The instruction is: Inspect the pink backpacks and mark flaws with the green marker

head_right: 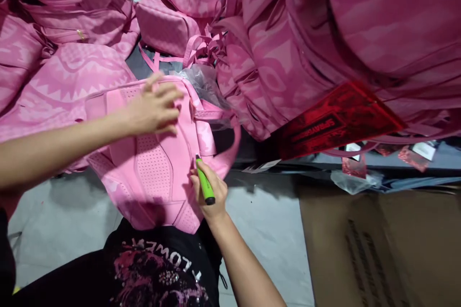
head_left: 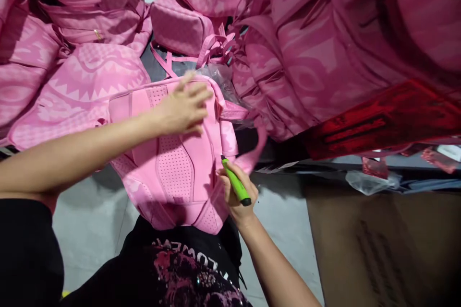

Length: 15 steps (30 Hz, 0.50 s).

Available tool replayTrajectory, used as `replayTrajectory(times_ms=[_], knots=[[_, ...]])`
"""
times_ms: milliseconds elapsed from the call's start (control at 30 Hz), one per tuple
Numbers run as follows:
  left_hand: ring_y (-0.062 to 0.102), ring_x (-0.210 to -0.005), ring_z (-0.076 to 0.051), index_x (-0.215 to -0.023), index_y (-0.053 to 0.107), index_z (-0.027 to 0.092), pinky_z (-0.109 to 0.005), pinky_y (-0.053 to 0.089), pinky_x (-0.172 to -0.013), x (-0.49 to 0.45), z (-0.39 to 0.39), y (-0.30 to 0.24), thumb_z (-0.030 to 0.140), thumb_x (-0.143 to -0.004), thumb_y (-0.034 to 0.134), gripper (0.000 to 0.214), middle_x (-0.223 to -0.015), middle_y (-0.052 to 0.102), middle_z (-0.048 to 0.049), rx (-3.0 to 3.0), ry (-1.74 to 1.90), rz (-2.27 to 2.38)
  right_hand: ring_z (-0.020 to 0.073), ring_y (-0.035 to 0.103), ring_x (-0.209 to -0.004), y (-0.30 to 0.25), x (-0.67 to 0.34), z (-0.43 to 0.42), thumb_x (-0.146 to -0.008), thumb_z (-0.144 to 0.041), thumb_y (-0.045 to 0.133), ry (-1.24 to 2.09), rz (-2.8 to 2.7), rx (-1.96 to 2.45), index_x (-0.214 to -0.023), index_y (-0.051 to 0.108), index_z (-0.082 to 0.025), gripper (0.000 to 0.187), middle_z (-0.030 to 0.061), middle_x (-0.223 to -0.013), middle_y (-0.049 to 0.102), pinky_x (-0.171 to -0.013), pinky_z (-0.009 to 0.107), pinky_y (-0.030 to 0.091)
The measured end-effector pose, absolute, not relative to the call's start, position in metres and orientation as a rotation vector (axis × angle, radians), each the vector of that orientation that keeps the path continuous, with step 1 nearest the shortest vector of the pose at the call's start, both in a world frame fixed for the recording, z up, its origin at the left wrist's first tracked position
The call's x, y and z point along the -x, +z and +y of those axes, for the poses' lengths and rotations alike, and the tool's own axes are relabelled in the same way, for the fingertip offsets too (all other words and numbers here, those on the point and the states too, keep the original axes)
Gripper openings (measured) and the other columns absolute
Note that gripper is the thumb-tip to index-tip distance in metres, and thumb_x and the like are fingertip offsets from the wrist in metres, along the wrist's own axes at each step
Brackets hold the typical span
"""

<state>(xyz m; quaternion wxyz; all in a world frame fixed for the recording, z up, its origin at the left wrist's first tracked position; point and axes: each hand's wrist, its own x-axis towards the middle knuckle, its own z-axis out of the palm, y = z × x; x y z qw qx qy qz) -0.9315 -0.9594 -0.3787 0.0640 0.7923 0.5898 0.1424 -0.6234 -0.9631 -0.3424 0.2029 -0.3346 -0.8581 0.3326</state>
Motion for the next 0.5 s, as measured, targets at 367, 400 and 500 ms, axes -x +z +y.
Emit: replayTrajectory(times_ms=[367, 400, 500], knots=[[0.051, -0.097, -0.019, -0.087, 0.063, 0.023, -0.044, 0.031, -0.115, 0.864, -1.002, -0.406, 0.045, -0.102, 0.045, 0.032, -0.087, 0.063, -0.0003, -2.331, 0.870, 1.781, 0.0164, 0.071, -0.068, -0.357, 0.684, -0.941, -0.095, -0.035, 0.060, 0.901, -2.120, 1.323, -0.090, 0.065, -0.017, 0.019, 0.0041, -0.081, 0.072, -0.065, 0.030, 0.058], [0.051, -0.098, -0.019, -0.087, 0.062, 0.023, -0.043, 0.031, -0.116, 0.864, -1.004, -0.408, 0.045, -0.103, 0.042, 0.034, -0.087, 0.062, -0.0002, -2.337, 0.889, 1.796, 0.0166, 0.072, -0.068, -0.357, 0.683, -0.941, -0.095, -0.035, 0.060, 0.865, -2.174, 1.309, -0.089, 0.065, -0.017, 0.019, 0.0044, -0.081, 0.073, -0.065, 0.030, 0.058], [0.052, -0.099, -0.018, -0.087, 0.062, 0.023, -0.041, 0.032, -0.117, 0.861, -1.008, -0.411, 0.043, -0.104, 0.040, 0.034, -0.088, 0.062, 0.0005, -2.344, 0.897, 1.822, 0.0173, 0.072, -0.069, -0.355, 0.681, -0.940, -0.095, -0.037, 0.059, 0.749, -2.298, 1.298, -0.088, 0.065, -0.018, 0.021, 0.0050, -0.082, 0.074, -0.067, 0.031, 0.058]])
